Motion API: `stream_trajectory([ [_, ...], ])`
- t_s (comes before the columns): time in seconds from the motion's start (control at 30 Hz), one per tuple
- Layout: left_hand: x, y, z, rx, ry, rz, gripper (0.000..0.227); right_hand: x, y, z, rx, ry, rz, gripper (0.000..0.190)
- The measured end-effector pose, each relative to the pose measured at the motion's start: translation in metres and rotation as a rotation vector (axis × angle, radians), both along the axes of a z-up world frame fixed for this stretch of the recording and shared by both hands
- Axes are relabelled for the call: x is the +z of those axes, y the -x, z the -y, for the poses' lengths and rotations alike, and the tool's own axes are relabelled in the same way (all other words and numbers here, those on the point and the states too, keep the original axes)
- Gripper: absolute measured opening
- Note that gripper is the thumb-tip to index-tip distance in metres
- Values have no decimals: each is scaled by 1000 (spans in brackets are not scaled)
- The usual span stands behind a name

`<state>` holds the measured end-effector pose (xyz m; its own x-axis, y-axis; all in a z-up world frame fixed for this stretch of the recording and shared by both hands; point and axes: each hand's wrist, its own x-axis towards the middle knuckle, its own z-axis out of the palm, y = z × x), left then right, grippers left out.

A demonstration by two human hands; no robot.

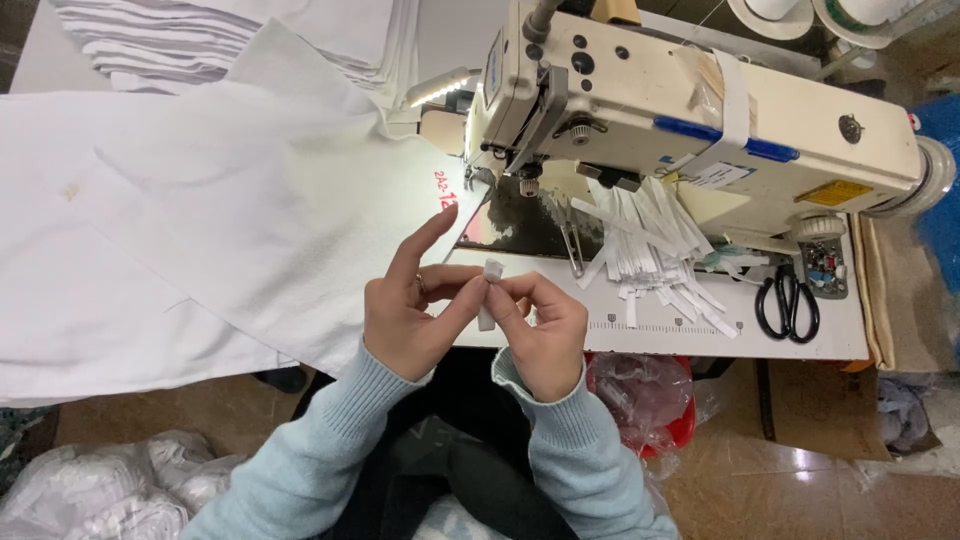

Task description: Sewing small white fabric strips onto larger white fabric pieces using an industrial sewing machine and stacking the finished items.

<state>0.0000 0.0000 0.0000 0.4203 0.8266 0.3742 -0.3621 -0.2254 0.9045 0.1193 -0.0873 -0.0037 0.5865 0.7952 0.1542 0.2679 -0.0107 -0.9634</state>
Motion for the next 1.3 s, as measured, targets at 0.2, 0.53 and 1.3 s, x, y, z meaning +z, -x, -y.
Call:
stream_trajectory([
  [0.2,0,4,-4,1,-43,-80,61,-7,-17,0,67,-51,-81,24],
  [0.53,5,8,-2,-55,-18,-121,64,8,-29,-17,236,-315,144,11],
  [1.3,-34,-17,-16,723,-871,-359,38,-45,8,-25,-132,-255,-568,13],
])
